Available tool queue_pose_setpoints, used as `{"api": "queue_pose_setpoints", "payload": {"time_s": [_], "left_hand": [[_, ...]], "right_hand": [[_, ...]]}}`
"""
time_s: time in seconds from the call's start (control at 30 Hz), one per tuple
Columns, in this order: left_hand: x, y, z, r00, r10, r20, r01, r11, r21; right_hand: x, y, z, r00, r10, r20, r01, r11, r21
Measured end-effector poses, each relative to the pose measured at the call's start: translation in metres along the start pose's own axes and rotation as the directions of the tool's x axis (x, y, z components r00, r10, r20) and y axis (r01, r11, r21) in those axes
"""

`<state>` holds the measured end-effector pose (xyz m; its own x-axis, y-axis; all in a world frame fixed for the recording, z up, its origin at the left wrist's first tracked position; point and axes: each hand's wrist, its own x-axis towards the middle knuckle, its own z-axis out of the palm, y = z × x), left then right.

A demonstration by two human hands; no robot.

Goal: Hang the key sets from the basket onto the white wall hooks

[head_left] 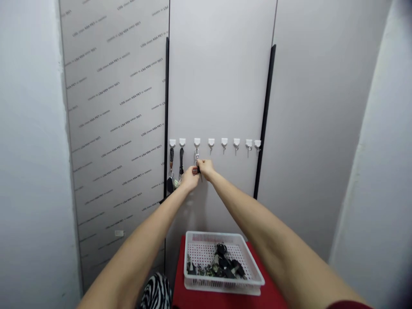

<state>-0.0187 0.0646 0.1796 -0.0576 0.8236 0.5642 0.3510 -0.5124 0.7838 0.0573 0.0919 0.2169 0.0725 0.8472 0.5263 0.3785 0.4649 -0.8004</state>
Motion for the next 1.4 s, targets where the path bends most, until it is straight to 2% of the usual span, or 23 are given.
{"api": "queue_pose_setpoints", "payload": {"time_s": [0.1,0.13,0.2,0.23,0.27,0.33,0.37,0.4,0.43,0.53,0.6,0.67,0.73,0.8,0.93,1.0,1.1,1.23,1.3,1.4], "left_hand": [[-0.026,-0.021,0.007,0.998,-0.03,0.055,0.03,1.0,0.004],[-0.038,-0.03,0.011,0.995,-0.049,0.088,0.048,0.999,0.007],[-0.066,-0.051,0.022,0.977,-0.105,0.185,0.101,0.994,0.035],[-0.081,-0.062,0.028,0.959,-0.14,0.248,0.128,0.99,0.065],[-0.097,-0.073,0.035,0.934,-0.178,0.31,0.151,0.982,0.11],[-0.127,-0.091,0.048,0.868,-0.254,0.426,0.168,0.959,0.23],[-0.139,-0.098,0.054,0.834,-0.277,0.477,0.147,0.945,0.292],[-0.15,-0.103,0.059,0.801,-0.282,0.528,0.103,0.934,0.342],[-0.158,-0.106,0.062,0.771,-0.275,0.574,0.048,0.925,0.378],[-0.17,-0.107,0.066,0.703,-0.275,0.656,-0.058,0.897,0.438],[-0.17,-0.106,0.065,0.675,-0.336,0.657,-0.016,0.884,0.468],[-0.169,-0.107,0.064,0.663,-0.4,0.633,0.085,0.88,0.468],[-0.169,-0.111,0.064,0.691,-0.426,0.584,0.192,0.887,0.42],[-0.167,-0.115,0.065,0.739,-0.422,0.525,0.268,0.899,0.346],[-0.159,-0.115,0.064,0.82,-0.368,0.438,0.317,0.93,0.188],[-0.152,-0.109,0.061,0.843,-0.327,0.426,0.317,0.944,0.097],[-0.14,-0.093,0.055,0.858,-0.284,0.427,0.343,0.937,-0.065],[-0.125,-0.071,0.044,0.822,-0.245,0.514,0.43,0.859,-0.278],[-0.118,-0.062,0.039,0.808,-0.219,0.546,0.44,0.841,-0.314],[-0.109,-0.053,0.033,0.842,-0.22,0.492,0.412,0.851,-0.326]], "right_hand": [[-0.036,0.029,-0.007,0.997,-0.074,-0.018,0.07,0.984,-0.163],[-0.051,0.041,-0.011,0.994,-0.105,0.018,0.106,0.97,-0.219],[-0.083,0.072,-0.021,0.976,-0.094,0.194,0.15,0.942,-0.301],[-0.1,0.089,-0.027,0.946,-0.031,0.323,0.143,0.933,-0.33],[-0.116,0.106,-0.033,0.889,0.051,0.456,0.133,0.923,-0.362],[-0.146,0.137,-0.045,0.741,0.202,0.64,0.144,0.884,-0.446],[-0.158,0.149,-0.05,0.696,0.235,0.678,0.175,0.861,-0.478],[-0.167,0.159,-0.054,0.671,0.25,0.698,0.21,0.839,-0.502],[-0.174,0.165,-0.057,0.666,0.248,0.704,0.241,0.822,-0.517],[-0.186,0.171,-0.059,0.702,0.24,0.67,0.268,0.783,-0.562],[-0.189,0.169,-0.057,0.741,0.239,0.628,0.258,0.762,-0.594],[-0.19,0.168,-0.054,0.772,0.226,0.594,0.249,0.752,-0.61],[-0.19,0.17,-0.051,0.798,0.224,0.559,0.204,0.774,-0.6],[-0.186,0.173,-0.049,0.834,0.227,0.503,0.1,0.835,-0.542],[-0.17,0.172,-0.05,0.885,0.274,0.377,-0.165,0.94,-0.297],[-0.163,0.167,-0.051,0.898,0.27,0.348,-0.215,0.958,-0.188],[-0.159,0.156,-0.051,0.896,0.218,0.386,-0.209,0.976,-0.066],[-0.163,0.141,-0.047,0.825,0.124,0.552,-0.203,0.976,0.083],[-0.163,0.133,-0.046,0.828,0.106,0.551,-0.201,0.973,0.115],[-0.158,0.122,-0.048,0.847,0.13,0.515,-0.229,0.964,0.132]]}}
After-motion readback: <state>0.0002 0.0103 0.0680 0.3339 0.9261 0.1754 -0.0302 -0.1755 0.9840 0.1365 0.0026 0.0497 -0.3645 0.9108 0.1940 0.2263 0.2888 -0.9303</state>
